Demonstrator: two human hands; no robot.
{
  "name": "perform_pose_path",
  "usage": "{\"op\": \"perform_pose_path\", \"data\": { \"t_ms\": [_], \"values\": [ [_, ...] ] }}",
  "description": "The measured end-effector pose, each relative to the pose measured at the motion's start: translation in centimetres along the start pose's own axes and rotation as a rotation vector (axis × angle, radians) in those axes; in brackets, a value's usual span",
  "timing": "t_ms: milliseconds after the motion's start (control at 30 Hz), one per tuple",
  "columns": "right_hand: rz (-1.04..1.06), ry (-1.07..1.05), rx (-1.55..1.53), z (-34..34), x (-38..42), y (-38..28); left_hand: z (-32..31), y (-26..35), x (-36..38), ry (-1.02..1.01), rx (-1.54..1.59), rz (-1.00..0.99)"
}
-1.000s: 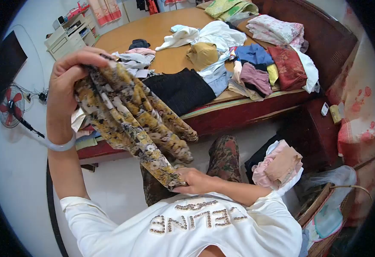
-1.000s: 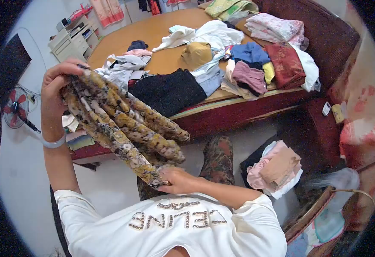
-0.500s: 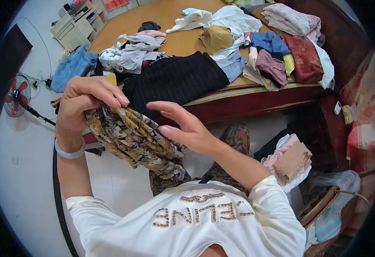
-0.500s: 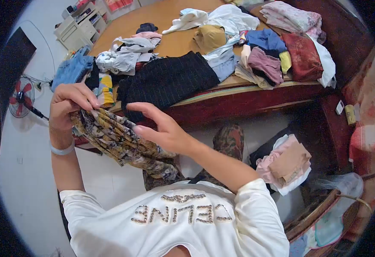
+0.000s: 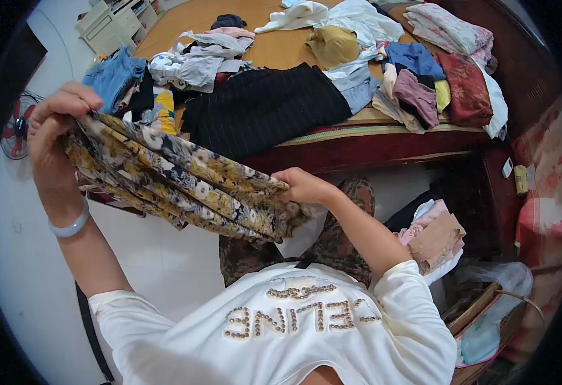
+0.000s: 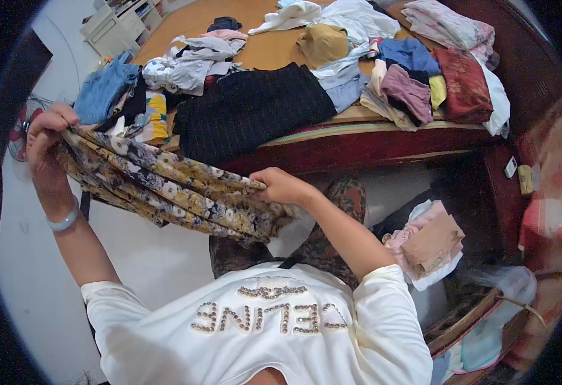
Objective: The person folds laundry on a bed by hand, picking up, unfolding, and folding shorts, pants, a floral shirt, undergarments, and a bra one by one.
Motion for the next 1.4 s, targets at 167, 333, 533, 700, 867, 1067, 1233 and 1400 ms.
{"op": "perform_pose_path", "data": {
  "t_ms": [167,333,533,700,867,1067,1233,1400],
  "values": [
    [-0.094,0.205,0.552,0.7,0.7,5.2,3.1,0.8,-0.4,-0.011,-0.174,0.011],
    [-0.123,0.714,0.419,1.8,1.0,5.3,3.9,0.5,-0.4,0.096,-0.188,0.164],
    [0.048,0.927,0.009,-1.6,0.6,10.1,4.1,-0.8,-0.6,0.169,-0.119,0.264],
    [0.177,0.774,0.533,-4.8,1.0,10.9,4.0,-1.2,-0.9,0.119,-0.148,0.285],
    [0.132,0.567,0.407,-7.5,2.2,12.2,3.3,-2.2,-0.6,0.126,-0.168,0.329],
    [0.142,0.416,0.632,-13.4,2.7,10.9,2.6,-3.2,-0.2,0.108,-0.161,0.359],
    [0.081,0.455,0.516,-12.6,2.0,13.2,2.9,-3.7,0.4,0.161,-0.167,0.371],
    [0.032,0.846,-0.044,-1.7,3.5,9.0,8.6,-4.5,2.0,0.277,-0.209,0.429]
  ]
}}
Point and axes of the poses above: each hand's wrist, its own x-axis away from the middle knuckle, its own z-axis out of the back of the hand, y = z × x, the point moved 1 cm from there along -x, towards the middle knuckle, and after that the axes turned 10 degrees about z, right-handed, at the moved point
